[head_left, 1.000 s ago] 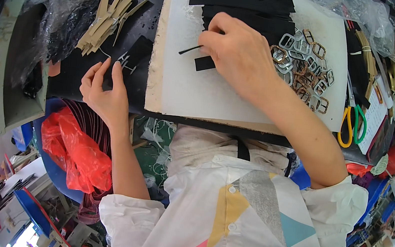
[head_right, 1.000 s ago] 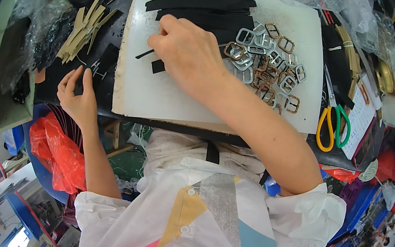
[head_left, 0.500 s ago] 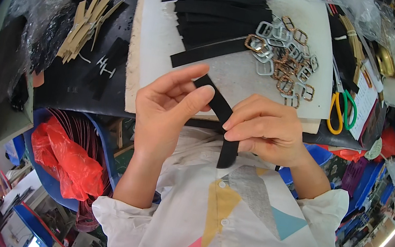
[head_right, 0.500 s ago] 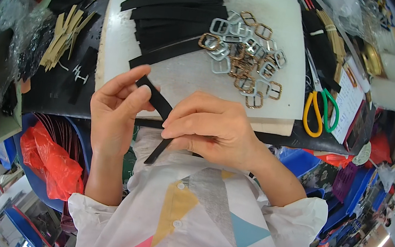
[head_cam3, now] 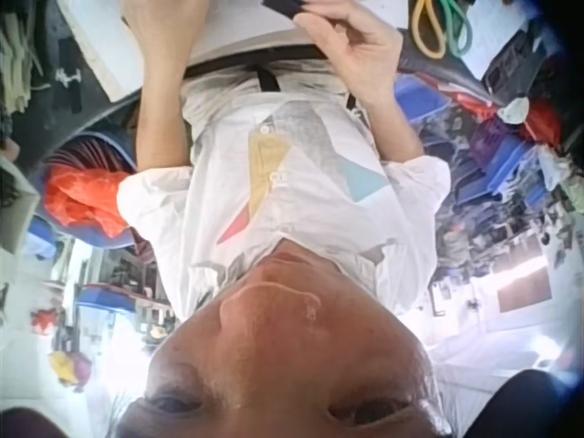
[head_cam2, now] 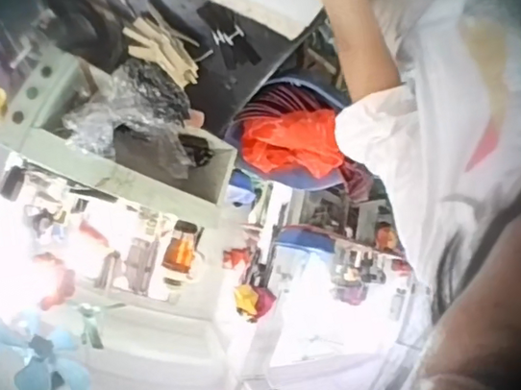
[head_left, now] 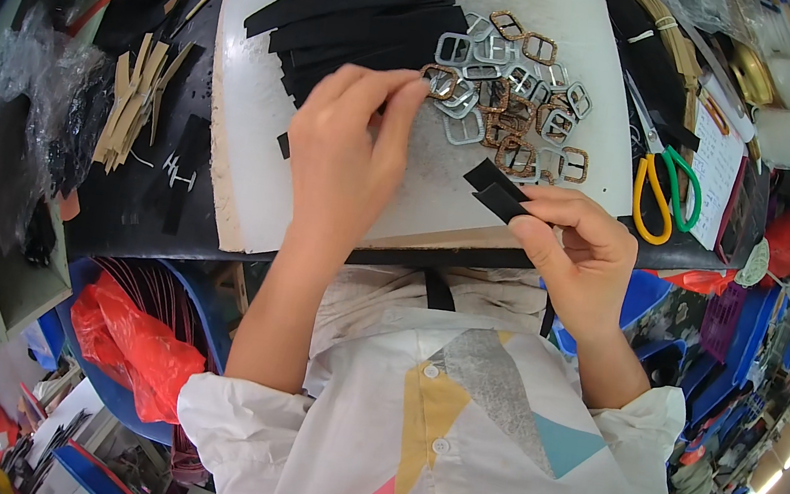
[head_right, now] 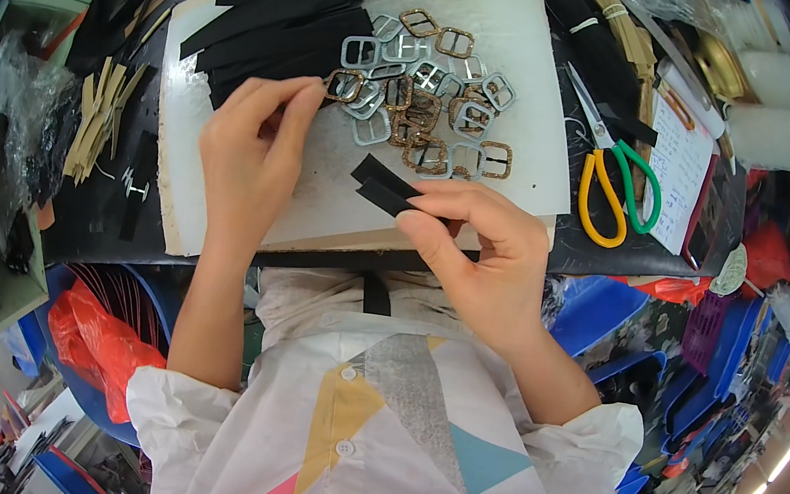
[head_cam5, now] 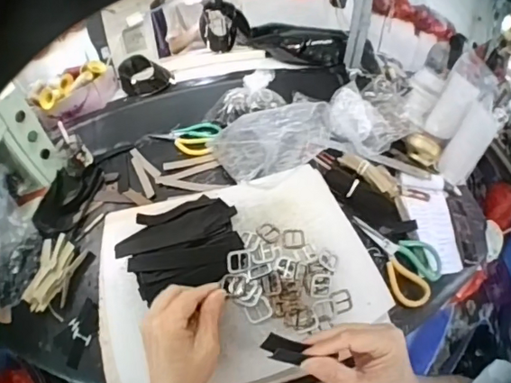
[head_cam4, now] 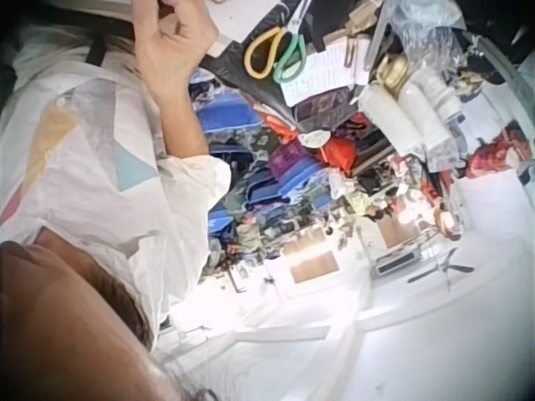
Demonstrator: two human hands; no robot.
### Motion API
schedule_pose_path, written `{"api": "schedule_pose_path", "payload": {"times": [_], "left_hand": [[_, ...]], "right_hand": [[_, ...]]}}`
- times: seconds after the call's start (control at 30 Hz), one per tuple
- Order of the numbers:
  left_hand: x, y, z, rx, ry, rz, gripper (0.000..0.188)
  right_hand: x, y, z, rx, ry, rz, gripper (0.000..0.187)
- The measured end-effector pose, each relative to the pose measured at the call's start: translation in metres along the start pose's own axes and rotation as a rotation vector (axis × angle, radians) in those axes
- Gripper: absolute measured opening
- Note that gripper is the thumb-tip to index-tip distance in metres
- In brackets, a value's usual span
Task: Manually attaching metal buckles to black synthetic shoe straps.
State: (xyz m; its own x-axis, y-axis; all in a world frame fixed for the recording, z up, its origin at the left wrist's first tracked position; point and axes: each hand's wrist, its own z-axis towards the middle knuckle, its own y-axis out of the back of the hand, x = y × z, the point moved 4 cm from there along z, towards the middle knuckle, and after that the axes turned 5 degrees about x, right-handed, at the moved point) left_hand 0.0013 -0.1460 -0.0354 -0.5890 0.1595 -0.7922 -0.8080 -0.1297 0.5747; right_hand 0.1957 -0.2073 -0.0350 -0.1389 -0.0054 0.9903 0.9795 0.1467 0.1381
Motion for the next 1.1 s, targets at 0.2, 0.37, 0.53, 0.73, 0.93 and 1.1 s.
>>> {"api": "schedule_pose_path", "payload": {"times": [0.2, 0.37, 0.53, 0.73, 0.93, 1.1], "left_hand": [[-0.003, -0.015, 0.009, -0.017, -0.073, 0.287, 0.021], [-0.007, -0.016, 0.011, -0.004, -0.058, 0.269, 0.021], [-0.007, -0.015, 0.009, 0.021, 0.05, 0.019, 0.019], [-0.001, -0.009, -0.012, -0.051, -0.004, -0.114, 0.016], [-0.02, -0.002, -0.038, -0.029, 0.198, -0.543, 0.023], [-0.029, 0.004, -0.05, -0.079, 0.083, -0.417, 0.024]], "right_hand": [[0.006, 0.009, 0.003, -0.041, 0.171, -0.146, 0.012], [0.007, 0.006, 0.006, -0.08, 0.186, -0.109, 0.015], [0.009, 0.003, 0.011, -0.107, 0.278, -0.147, 0.016], [0.013, -0.006, 0.017, -0.162, 0.344, -0.222, 0.016], [0.02, -0.011, 0.016, -0.204, 0.421, -0.362, 0.016], [0.025, -0.016, 0.009, -0.205, 0.482, -0.366, 0.017]]}}
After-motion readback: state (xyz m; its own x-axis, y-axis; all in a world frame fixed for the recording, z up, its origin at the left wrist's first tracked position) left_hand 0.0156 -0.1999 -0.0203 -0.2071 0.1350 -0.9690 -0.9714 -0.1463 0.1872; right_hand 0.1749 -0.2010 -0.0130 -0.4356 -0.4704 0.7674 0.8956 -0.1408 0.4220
